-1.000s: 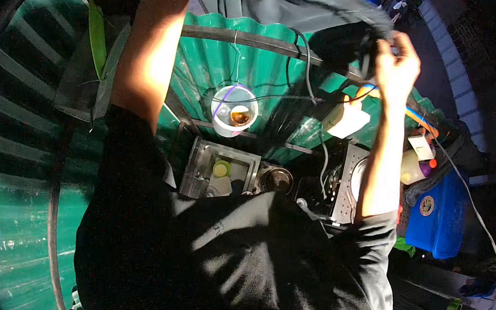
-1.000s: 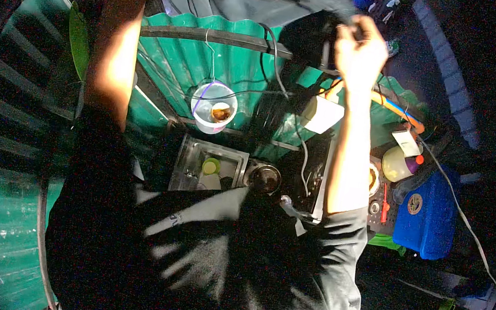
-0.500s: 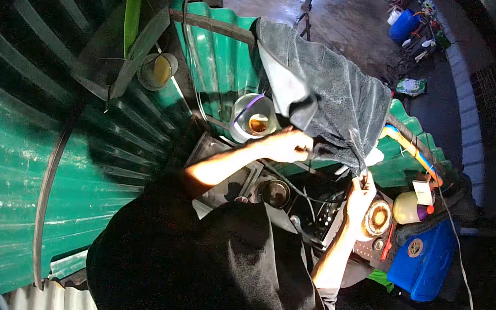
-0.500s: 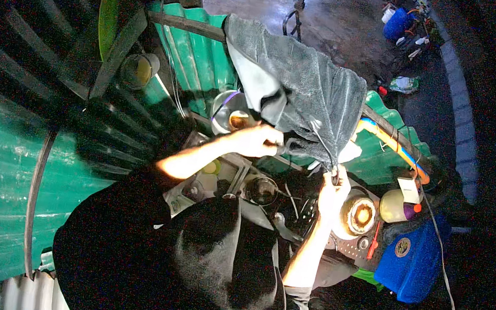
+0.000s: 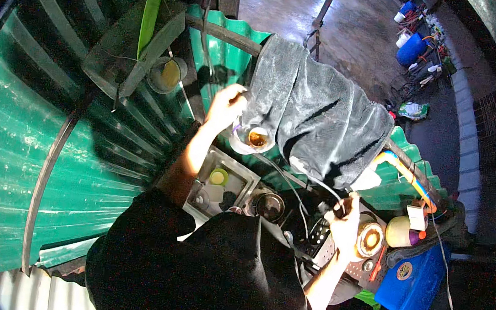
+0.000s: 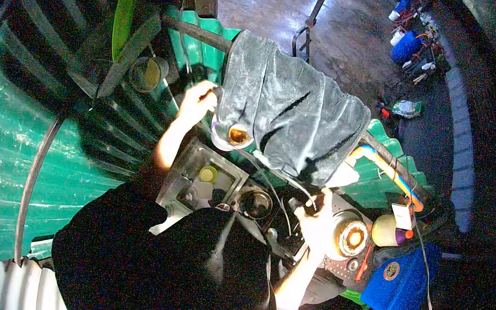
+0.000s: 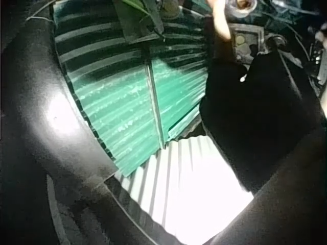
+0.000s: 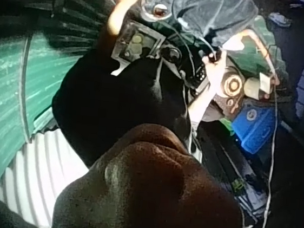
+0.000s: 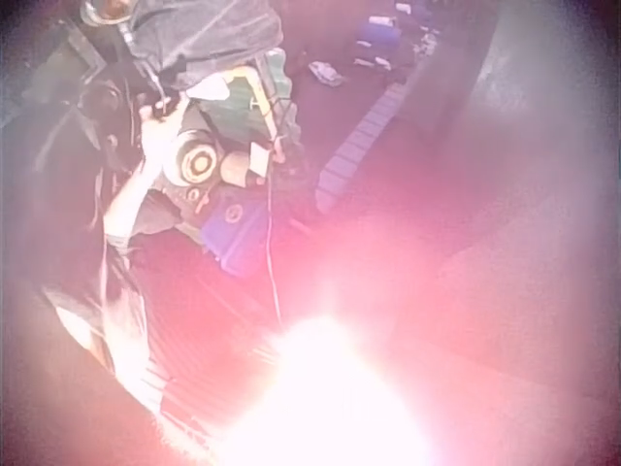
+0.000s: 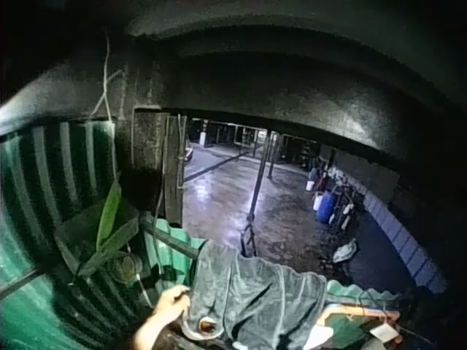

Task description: Using pliers and tape to repair or modify an electrical wire connector.

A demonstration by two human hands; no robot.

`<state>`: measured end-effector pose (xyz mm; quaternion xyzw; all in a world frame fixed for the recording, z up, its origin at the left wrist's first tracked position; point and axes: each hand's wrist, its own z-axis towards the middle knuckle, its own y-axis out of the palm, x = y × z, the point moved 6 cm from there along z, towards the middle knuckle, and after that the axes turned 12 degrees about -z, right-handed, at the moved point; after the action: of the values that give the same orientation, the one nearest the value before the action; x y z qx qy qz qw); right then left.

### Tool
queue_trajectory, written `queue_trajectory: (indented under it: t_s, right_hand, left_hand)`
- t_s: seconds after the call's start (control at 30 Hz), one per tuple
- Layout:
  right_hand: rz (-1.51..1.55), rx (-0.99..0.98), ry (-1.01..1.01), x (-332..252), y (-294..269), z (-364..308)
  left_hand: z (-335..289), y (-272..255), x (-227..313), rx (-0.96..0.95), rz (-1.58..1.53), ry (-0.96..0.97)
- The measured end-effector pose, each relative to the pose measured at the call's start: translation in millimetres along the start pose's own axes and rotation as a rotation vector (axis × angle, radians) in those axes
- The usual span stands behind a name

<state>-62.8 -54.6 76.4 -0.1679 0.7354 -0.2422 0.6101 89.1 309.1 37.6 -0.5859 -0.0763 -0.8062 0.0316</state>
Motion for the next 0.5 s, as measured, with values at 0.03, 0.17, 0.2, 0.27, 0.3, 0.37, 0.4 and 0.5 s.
queue_trajectory:
  t_s: [0.03, 0.17, 0.2, 0.27, 0.3, 0.37, 0.4, 0.5]
  right_hand:
    - [0.046, -0.096, -0.055, -5, 0, -9]
    - [0.132, -0.178, -0.096, -8, -7, -26]
    - [-0.017, -0.099, -0.070, -15, -13, -30]
    - [-0.139, 0.054, -0.065, -26, -26, -40]
    - [-0.234, -0.007, -0.018, -30, -24, -39]
    - [-0.108, -0.062, -0.117, -19, -9, -33]
    - [-0.016, -0.079, -0.057, -29, -12, -40]
    - [0.058, -0.270, -0.104, -41, 5, -37]
  left_hand:
    - [2, -9, 1, 0.043, -0.084, -0.028]
    - [1, -33, -1, 0.099, -0.152, -0.034]
    - [-2, -32, -6, 0.110, -0.173, -0.038]
    - [2, -17, -19, 0.052, -0.220, -0.122]
    - [0, -8, -23, 0.016, -0.254, -0.152]
    - [-18, -6, -16, 0.120, -0.264, -0.227]
    - [-14, -1, -28, 0.068, -0.270, -0.232]
    - [-17, -21, -50, 0.091, -0.189, -0.297]
